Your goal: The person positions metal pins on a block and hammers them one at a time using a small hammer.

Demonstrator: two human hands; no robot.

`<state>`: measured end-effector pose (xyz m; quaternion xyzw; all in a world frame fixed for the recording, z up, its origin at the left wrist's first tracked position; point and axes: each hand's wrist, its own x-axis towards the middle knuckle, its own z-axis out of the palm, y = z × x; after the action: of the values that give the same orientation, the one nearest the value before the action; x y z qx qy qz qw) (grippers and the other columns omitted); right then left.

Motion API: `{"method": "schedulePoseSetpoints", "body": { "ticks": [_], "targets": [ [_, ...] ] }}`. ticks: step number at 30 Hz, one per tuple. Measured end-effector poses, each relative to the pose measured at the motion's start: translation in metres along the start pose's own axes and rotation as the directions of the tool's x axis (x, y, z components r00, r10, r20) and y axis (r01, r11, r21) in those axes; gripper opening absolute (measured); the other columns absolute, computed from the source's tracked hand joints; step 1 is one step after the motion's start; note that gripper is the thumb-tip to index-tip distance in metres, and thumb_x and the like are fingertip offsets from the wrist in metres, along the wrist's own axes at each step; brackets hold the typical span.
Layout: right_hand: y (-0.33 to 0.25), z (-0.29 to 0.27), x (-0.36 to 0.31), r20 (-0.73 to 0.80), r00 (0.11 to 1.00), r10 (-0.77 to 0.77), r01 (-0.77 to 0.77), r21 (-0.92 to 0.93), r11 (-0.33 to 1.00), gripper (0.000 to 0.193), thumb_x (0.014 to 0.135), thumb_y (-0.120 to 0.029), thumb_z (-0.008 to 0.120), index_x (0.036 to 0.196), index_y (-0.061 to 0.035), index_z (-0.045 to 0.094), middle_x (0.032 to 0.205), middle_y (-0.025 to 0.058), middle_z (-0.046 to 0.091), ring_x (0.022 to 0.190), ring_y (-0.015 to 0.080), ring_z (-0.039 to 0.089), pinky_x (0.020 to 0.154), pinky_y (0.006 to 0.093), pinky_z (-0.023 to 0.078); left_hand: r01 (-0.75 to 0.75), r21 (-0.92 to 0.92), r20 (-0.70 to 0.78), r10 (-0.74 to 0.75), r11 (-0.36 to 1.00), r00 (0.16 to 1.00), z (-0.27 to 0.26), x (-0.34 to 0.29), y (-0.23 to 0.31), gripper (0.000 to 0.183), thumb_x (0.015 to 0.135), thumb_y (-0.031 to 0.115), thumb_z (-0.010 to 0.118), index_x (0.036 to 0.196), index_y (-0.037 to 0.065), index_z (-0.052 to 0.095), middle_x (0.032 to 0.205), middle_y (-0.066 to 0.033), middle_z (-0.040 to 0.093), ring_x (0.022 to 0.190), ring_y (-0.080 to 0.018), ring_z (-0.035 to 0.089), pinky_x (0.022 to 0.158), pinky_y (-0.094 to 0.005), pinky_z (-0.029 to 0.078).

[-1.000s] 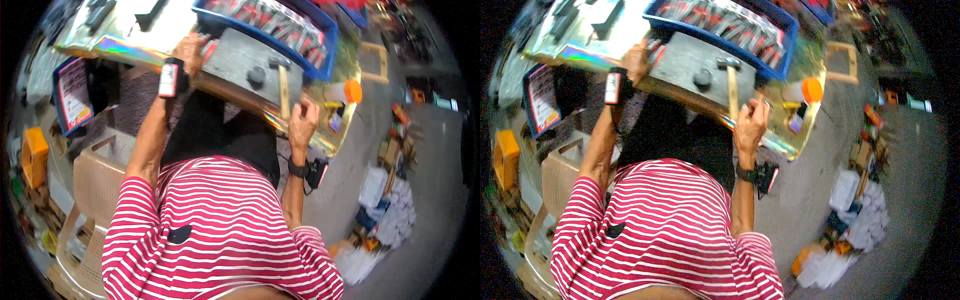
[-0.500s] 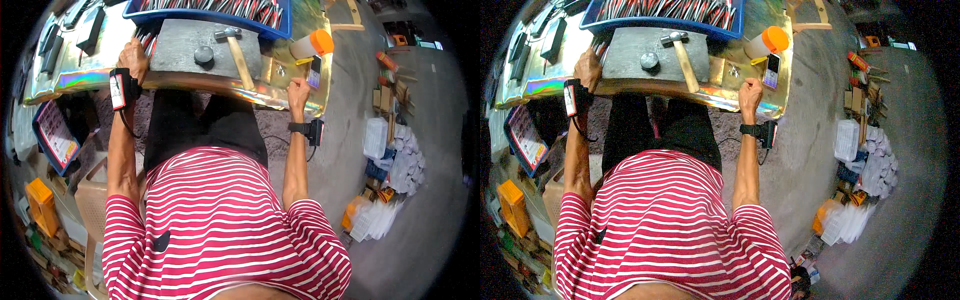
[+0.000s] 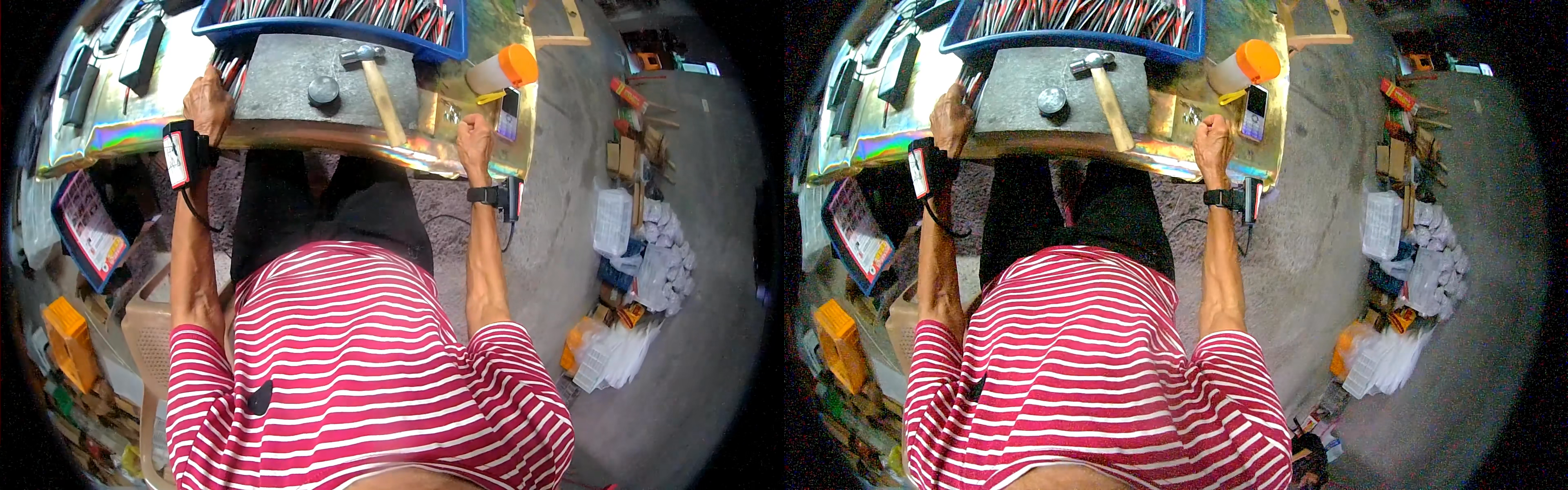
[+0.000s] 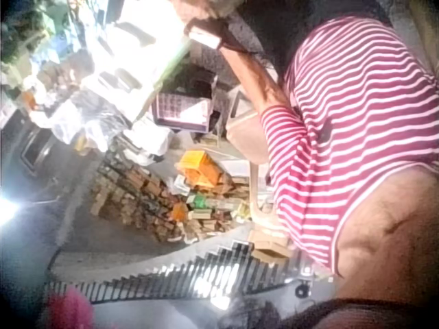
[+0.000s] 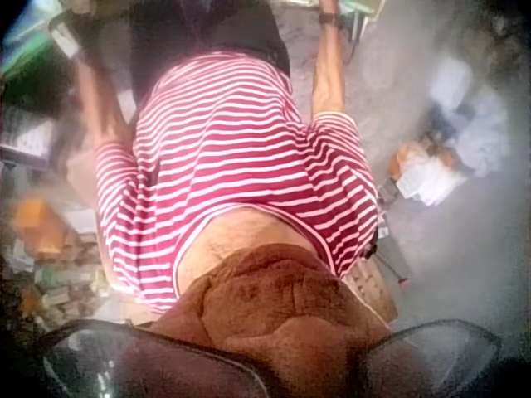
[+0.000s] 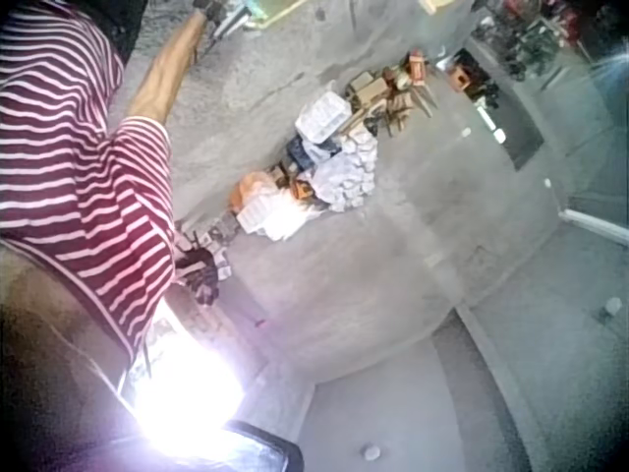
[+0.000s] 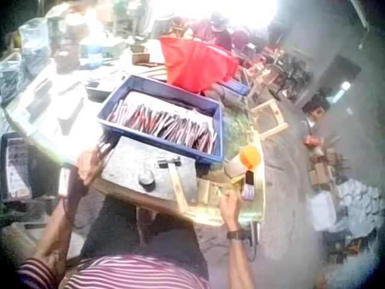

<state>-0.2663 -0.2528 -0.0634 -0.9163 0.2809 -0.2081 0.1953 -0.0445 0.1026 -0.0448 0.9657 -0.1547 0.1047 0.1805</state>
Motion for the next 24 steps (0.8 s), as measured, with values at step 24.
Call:
{"method": "schedulePoseSetpoints", "body": {
  "ticks": [24],
  "targets": [
    [0.022, -0.004, 0.030, 0.385, 0.803, -0.455, 0.565, -0.249, 0.787, 0.024, 0.067, -0.019, 0.050, 0.067, 0.0047, 0.049, 0.065, 0.0243, 0.051, 0.061, 0.0372, 0.052, 0.053, 0.0450, 0.039, 0.277, -0.894, 0.280, -0.044, 0.351, 0.959, -0.064, -0.029, 0.017, 0.023, 0.075, 0.011, 0.055, 0.092, -0.004, 0.054, 0.076, -0.0066, 0.056, 0.058, -0.0099, 0.051, 0.049, -0.0200, 0.045]
  ]
}}
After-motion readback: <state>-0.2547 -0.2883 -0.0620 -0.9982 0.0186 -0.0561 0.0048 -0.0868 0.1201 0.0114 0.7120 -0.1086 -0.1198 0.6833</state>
